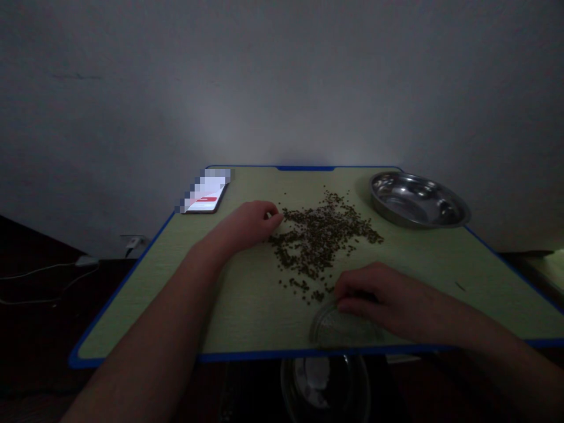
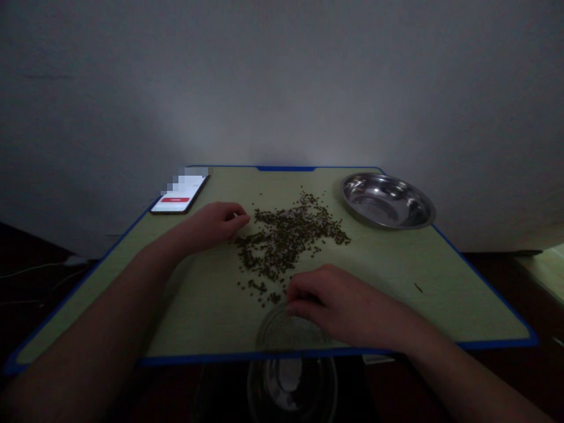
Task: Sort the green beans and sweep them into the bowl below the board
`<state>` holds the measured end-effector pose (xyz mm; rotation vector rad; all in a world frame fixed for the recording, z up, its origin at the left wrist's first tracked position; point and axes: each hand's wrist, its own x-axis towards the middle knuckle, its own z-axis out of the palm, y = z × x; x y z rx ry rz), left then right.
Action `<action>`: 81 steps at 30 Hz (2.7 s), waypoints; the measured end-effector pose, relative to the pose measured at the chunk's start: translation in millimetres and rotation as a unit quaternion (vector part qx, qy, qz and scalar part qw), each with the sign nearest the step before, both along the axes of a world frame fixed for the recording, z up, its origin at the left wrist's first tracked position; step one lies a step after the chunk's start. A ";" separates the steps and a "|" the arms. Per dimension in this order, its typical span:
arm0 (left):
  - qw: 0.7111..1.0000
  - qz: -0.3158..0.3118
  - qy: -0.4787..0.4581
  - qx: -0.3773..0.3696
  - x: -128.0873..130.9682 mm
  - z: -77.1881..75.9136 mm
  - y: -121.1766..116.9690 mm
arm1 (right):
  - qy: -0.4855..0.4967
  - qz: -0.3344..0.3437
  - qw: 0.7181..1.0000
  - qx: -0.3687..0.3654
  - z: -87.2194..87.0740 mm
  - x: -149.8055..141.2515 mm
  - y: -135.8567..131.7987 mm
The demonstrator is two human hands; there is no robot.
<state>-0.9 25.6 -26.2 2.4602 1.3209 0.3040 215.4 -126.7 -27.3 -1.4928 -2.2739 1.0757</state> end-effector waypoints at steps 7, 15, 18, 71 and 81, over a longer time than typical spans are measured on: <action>1.000 -0.002 0.000 0.002 0.0 0.0 -0.2 | -0.007 0.001 1.000 0.001 -1.5 1.3 0.5; 1.000 -0.002 0.003 -0.005 -0.2 0.0 0.3 | 0.001 -0.003 1.000 -0.001 -1.3 1.6 0.2; 1.000 -0.003 0.004 -0.002 -0.3 -0.2 0.0 | 0.007 -0.002 1.000 -0.002 -1.7 2.4 -0.2; 1.000 -0.001 0.009 -0.016 -2.1 -2.8 2.8 | -0.011 -0.166 0.982 0.095 -18.1 54.7 -3.5; 1.000 0.003 0.015 -0.020 -3.2 -0.6 1.0 | -0.033 -0.144 0.978 0.144 -9.1 51.5 4.2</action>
